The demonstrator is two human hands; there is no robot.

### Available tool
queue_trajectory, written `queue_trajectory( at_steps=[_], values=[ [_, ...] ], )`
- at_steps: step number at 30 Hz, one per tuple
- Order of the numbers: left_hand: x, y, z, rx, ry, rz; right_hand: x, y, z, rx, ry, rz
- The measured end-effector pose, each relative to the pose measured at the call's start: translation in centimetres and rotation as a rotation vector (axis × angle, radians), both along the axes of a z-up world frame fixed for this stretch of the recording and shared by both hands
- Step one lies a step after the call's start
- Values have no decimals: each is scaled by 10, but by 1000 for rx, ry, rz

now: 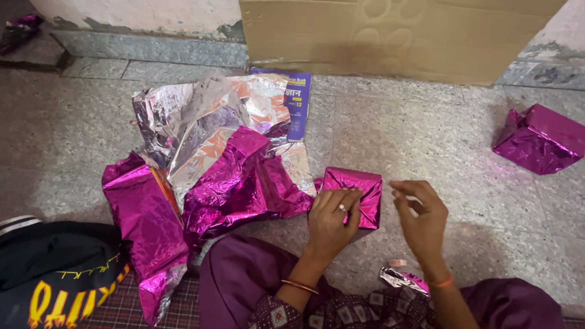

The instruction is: The person sits on the floor and wraps a small rectangular object in shiny pink paper. They fold the paper edges, apply clear tape to secure the folds, and adjust the package to ensure it is neatly wrapped.

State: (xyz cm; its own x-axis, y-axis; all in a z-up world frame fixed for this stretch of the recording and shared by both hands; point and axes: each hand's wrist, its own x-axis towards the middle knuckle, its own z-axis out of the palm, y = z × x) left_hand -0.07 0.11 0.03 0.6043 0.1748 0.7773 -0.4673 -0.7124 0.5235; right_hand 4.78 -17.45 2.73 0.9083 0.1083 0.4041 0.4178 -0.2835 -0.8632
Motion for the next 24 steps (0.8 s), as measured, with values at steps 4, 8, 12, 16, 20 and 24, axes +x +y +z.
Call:
queue_trajectory(
  at_steps=[4, 8, 12, 16, 20, 24],
  values=[
    [0, 2, -1, -52, 37, -42, -6, 27, 8, -295, -355, -76],
    [-1, 2, -5, -107, 28, -57, -15, 34, 3, -445, -440, -8],
    [-1, 2, -8, -95, 18, -50, -21, 32, -4, -508, -443, -4],
    [0, 1, -10, -84, 6, -47, -24, 30, -6, -550, -419, -6],
    [0, 2, -12, -74, 3, -62, -27, 30, -4, -578, -408, 7],
    [2, 2, -13, -61, 14, -68, -26, 30, -2, -592, -424, 24]
  ],
)
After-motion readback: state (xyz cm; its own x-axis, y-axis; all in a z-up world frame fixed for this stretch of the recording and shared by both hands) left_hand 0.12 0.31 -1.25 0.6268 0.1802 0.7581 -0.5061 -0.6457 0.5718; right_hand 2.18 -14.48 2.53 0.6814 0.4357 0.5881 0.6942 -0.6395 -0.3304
